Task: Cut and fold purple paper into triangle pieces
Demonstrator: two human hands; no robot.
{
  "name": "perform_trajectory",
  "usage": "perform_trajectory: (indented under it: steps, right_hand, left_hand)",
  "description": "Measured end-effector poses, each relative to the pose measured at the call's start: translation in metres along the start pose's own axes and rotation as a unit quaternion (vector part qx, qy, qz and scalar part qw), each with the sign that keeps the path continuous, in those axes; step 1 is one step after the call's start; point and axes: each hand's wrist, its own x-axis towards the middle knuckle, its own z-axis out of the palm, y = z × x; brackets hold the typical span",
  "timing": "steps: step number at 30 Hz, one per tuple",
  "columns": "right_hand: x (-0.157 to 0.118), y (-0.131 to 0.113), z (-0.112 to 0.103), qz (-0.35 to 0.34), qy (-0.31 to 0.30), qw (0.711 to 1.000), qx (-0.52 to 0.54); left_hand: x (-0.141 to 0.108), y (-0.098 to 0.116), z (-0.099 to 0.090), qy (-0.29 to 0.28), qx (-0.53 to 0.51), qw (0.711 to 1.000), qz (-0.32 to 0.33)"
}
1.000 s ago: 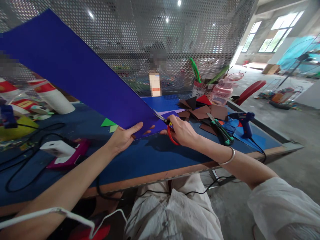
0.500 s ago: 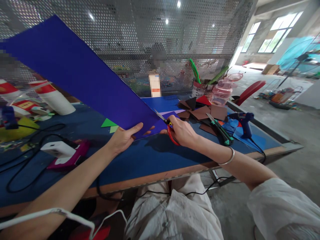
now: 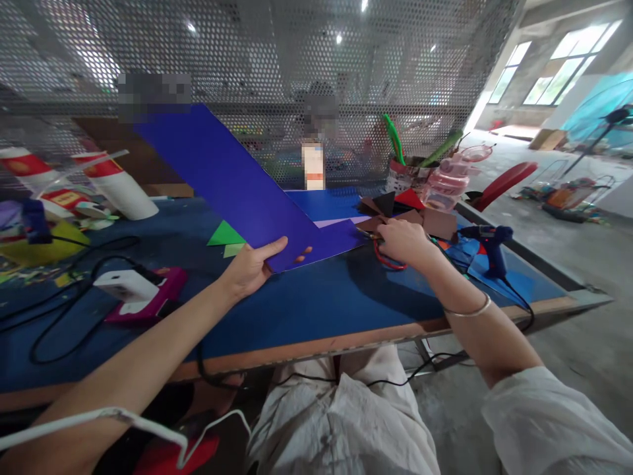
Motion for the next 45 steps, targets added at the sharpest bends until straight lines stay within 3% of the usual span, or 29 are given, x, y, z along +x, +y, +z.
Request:
perform_trajectory:
  steps: [2, 4, 7, 10, 12, 14, 16, 17, 18, 20, 21, 23, 24, 25, 29, 32, 35, 42, 45]
  right_hand:
    - [-0.001, 0.003, 0.002, -0.035, 0.017, 0.999, 0.003]
    - [-0.003, -0.004, 0.007, -0.11, 0.102, 0.988, 0.041]
    - [-0.008, -0.029, 0.02, -0.287, 0.256, 0.915, 0.124]
    - [-0.014, -0.054, 0.035, -0.403, 0.297, 0.856, 0.131]
    - [-0.014, -0.061, 0.043, -0.432, 0.31, 0.838, 0.124]
    - [-0.012, -0.059, 0.048, -0.44, 0.305, 0.835, 0.126]
    - [-0.011, -0.05, 0.05, -0.428, 0.291, 0.844, 0.139]
    - [-0.011, -0.045, 0.051, -0.419, 0.284, 0.85, 0.149]
    - [-0.013, -0.04, 0.051, -0.413, 0.278, 0.852, 0.16]
    - [-0.021, -0.031, 0.051, -0.422, 0.268, 0.847, 0.18]
    - [-0.026, -0.027, 0.051, -0.435, 0.264, 0.84, 0.188]
    - [-0.036, -0.023, 0.051, -0.468, 0.256, 0.822, 0.197]
    - [-0.041, -0.021, 0.052, -0.482, 0.254, 0.815, 0.199]
    - [-0.044, -0.02, 0.053, -0.492, 0.252, 0.81, 0.198]
    - [-0.049, -0.017, 0.057, -0.488, 0.236, 0.822, 0.178]
    - [-0.049, -0.012, 0.056, -0.486, 0.176, 0.841, 0.159]
    - [-0.052, -0.009, 0.055, -0.48, 0.146, 0.851, 0.151]
    - [-0.067, -0.013, 0.054, -0.455, 0.204, 0.849, 0.176]
    - [-0.077, -0.017, 0.053, -0.399, 0.198, 0.864, 0.235]
  left_hand:
    - [0.0, 0.0, 0.002, -0.006, -0.006, 1.0, -0.02]
    - [0.0, 0.0, 0.004, -0.007, -0.021, 0.998, -0.058]
    - [0.0, -0.004, 0.009, 0.013, -0.043, 0.993, -0.107]
    - [-0.003, -0.015, 0.013, -0.002, -0.034, 0.992, -0.121]
    - [-0.006, -0.022, 0.013, -0.059, -0.013, 0.989, -0.131]
    - [-0.011, -0.022, 0.009, -0.157, 0.038, 0.981, -0.109]
    - [-0.017, -0.012, 0.002, -0.29, 0.14, 0.946, -0.04]
    - [-0.021, -0.002, -0.003, -0.344, 0.217, 0.914, 0.0]
    - [-0.025, 0.009, -0.007, -0.422, 0.297, 0.856, 0.03]
    - [-0.035, 0.031, -0.012, -0.479, 0.386, 0.783, 0.089]
    - [-0.04, 0.04, -0.014, -0.48, 0.399, 0.773, 0.115]
    - [-0.049, 0.048, -0.014, -0.425, 0.413, 0.783, 0.19]
    - [-0.052, 0.045, -0.014, -0.394, 0.437, 0.775, 0.23]
    - [-0.054, 0.039, -0.014, -0.369, 0.475, 0.756, 0.258]
    - [-0.056, -0.008, -0.014, -0.34, 0.605, 0.636, 0.338]
    - [-0.054, -0.036, -0.015, -0.324, 0.633, 0.59, 0.383]
    - [-0.052, -0.044, -0.013, -0.301, 0.637, 0.585, 0.402]
    - [-0.048, -0.037, -0.007, -0.267, 0.616, 0.574, 0.469]
    - [-0.05, -0.034, -0.007, -0.251, 0.576, 0.607, 0.486]
